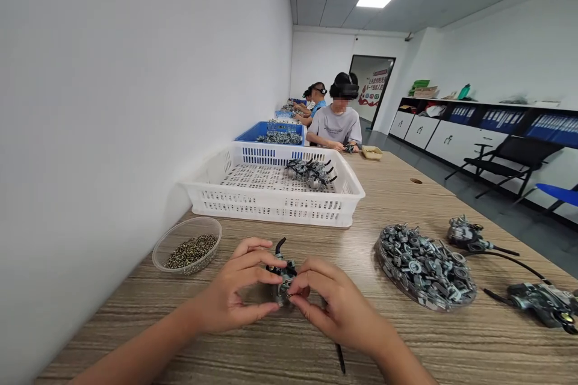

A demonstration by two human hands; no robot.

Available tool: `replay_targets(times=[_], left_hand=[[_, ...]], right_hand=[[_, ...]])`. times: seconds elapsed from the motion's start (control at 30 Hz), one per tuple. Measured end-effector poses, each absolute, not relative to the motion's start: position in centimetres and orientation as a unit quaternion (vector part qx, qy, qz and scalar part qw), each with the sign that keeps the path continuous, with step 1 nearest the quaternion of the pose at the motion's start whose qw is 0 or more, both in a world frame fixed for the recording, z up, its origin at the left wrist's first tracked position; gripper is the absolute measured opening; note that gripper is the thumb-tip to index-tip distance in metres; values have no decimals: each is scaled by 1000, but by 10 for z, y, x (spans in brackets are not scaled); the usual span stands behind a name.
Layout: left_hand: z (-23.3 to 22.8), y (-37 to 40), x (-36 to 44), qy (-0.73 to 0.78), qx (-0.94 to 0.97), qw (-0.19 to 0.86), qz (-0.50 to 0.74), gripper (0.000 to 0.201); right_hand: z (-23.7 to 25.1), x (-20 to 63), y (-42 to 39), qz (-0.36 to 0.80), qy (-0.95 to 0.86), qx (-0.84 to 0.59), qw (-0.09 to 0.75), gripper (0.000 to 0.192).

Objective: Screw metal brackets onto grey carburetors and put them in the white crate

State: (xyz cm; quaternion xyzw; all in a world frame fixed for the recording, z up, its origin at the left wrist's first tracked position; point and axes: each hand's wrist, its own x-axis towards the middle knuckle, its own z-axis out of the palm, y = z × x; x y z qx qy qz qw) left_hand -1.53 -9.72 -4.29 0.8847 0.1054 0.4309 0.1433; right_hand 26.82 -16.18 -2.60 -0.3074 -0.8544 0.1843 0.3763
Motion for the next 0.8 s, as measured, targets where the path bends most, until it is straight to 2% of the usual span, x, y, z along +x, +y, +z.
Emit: replay_targets(times=[0.2,0.53,0.8], left_hand=[[-60,-93,-12,106,889,172,411,40],[-63,-88,-9,87,873,230,420,34],[-73,-82,-10,89,857,271,429,39]], right_hand=[[-25,275,-162,169,-866,-314,352,13],[-30,271,-158,95,-883,-304,345,11],[-30,272,-154,14,-896,-303,323,6]])
